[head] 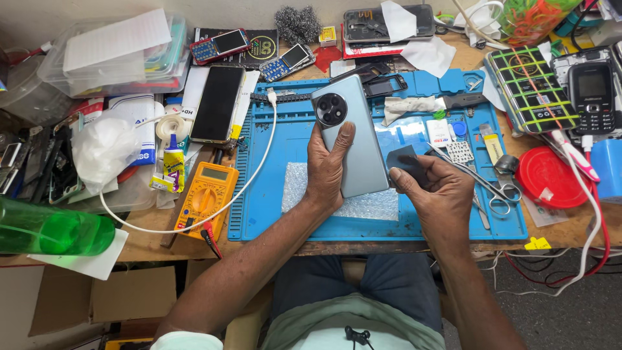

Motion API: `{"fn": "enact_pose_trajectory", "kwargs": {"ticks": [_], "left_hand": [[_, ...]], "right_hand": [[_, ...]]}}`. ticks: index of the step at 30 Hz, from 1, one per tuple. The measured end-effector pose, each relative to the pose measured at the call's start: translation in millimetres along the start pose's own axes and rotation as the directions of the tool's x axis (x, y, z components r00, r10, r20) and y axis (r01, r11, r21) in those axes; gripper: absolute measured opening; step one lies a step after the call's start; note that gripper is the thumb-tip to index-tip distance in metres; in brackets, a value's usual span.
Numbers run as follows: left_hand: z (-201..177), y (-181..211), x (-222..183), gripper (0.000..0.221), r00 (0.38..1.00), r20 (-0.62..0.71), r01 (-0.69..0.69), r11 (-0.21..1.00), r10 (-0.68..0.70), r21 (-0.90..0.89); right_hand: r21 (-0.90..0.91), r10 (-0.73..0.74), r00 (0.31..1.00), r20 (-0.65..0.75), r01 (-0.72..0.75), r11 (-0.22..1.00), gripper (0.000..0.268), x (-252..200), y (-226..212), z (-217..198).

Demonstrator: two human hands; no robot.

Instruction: The person connects a smartphone to a power source and then uses a plastic pry tool to remove the back cover. They proceed to use a screwdriver and tweezers to unscrew and detach internal components, including the battery connector, exposing the motherboard and camera module.

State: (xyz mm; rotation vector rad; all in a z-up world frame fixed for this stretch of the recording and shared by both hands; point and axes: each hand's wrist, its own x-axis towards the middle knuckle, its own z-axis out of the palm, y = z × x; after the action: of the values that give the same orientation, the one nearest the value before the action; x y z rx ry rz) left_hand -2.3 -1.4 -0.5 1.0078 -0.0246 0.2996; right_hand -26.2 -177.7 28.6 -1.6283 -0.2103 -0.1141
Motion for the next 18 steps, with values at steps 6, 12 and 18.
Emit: {"fn": "enact_pose_trajectory", "kwargs": {"ticks": [6, 12, 18], "left_hand": [[-0.2, -0.5, -2.0, 0.050, 0.999, 0.011, -0.045, 0.998, 0.045, 0.047], [0.8, -4.4, -3.1, 0.047, 0.993, 0.038, -0.118, 0.989, 0.115, 0.094], [2.1, -2.1, -3.7, 0.046, 0.995, 0.049, -0.085, 0.995, 0.082, 0.061]], "right_hand": [[-0.014, 0.026, 1.000, -0.001, -0.026, 1.000, 0.024, -1.4, 0.4, 2.2], [-0.092, -0.068, 0.998, -0.009, 0.067, 0.993, 0.024, -3.8, 1.2, 4.7], [-0.012, -0.022, 0.999, -0.038, 0.022, 1.000, 0.024, -4.0, 0.9, 4.7]]}}
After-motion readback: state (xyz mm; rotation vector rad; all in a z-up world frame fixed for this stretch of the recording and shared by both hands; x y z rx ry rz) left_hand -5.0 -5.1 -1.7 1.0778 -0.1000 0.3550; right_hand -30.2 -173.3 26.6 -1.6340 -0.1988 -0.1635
